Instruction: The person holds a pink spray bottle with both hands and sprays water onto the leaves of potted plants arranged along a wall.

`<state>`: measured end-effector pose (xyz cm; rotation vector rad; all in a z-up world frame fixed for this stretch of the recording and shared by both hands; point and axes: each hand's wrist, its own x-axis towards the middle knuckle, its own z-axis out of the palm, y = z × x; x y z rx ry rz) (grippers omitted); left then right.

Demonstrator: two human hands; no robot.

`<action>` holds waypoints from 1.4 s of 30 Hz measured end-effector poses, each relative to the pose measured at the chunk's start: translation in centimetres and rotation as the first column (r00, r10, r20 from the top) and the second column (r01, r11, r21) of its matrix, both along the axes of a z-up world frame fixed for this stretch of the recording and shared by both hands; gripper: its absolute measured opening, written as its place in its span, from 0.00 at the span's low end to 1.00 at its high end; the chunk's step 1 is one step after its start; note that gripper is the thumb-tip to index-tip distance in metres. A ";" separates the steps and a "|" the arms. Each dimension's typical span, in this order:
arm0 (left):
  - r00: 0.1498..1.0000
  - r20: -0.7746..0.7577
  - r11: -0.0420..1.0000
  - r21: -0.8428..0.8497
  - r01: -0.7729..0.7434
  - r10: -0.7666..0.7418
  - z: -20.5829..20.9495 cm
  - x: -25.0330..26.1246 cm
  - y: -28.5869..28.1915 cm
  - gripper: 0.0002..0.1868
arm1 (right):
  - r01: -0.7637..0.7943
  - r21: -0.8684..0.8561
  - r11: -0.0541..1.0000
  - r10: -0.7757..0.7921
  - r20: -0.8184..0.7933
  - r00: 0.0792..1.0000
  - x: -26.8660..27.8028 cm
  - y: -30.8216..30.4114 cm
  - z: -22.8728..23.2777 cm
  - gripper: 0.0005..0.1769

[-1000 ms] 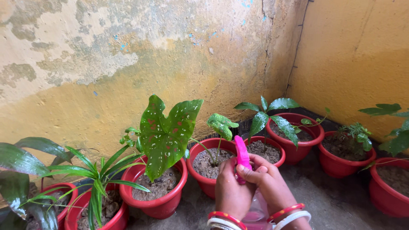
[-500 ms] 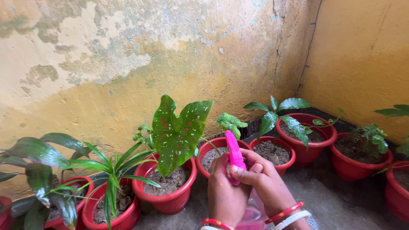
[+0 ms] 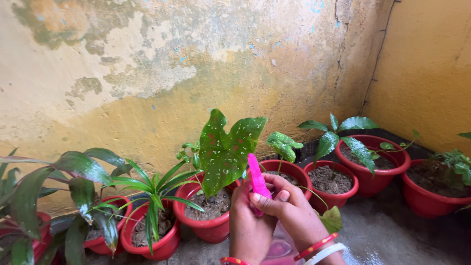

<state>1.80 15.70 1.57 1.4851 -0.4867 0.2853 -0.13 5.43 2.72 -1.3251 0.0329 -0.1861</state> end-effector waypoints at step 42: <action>0.980 -0.118 0.987 0.057 -0.152 0.158 -4.5 4.1 9.9 0.23 | -0.145 0.103 0.984 0.153 -0.068 0.986 5.2 9.9 -4.7 0.31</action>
